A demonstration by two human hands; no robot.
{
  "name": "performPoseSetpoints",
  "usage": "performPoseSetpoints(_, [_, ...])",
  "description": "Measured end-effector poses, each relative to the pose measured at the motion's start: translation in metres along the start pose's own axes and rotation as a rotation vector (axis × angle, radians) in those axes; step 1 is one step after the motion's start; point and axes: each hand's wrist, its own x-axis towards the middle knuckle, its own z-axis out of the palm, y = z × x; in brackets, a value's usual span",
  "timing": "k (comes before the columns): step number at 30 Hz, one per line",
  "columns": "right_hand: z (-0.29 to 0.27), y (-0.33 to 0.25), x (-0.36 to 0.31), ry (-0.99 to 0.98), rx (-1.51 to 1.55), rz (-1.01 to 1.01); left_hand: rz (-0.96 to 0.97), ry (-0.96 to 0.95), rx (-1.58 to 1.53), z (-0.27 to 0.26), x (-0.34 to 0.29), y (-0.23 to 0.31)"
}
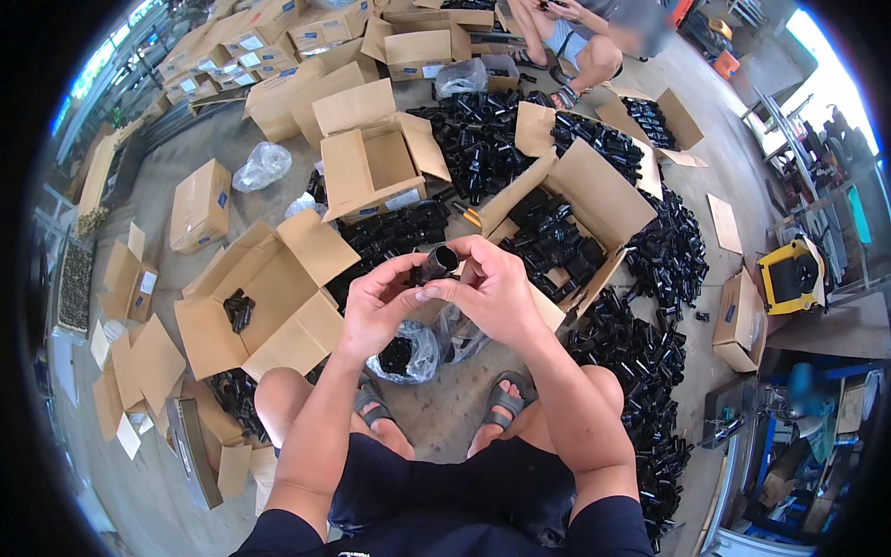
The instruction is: The person picks up a small black plastic component and inserts a small yellow connector piece into it by hand.
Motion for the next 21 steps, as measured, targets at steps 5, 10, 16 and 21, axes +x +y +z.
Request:
performPoseSetpoints(5, [0.003,0.006,-0.002,0.048,0.008,-0.020,0.008,0.069,0.041,0.008,-0.004,0.002])
performPoseSetpoints(10, [0.005,0.007,-0.002,0.053,0.046,0.004,0.072,0.050,0.051,0.006,-0.003,0.000])
performPoseSetpoints(16, [-0.006,-0.004,-0.002,-0.117,-0.027,0.106,-0.006,-0.018,0.040,-0.002,-0.002,-0.002])
performPoseSetpoints(21, [0.004,0.005,0.000,-0.060,0.138,0.085,-0.089,0.015,-0.049,0.002,-0.002,0.005])
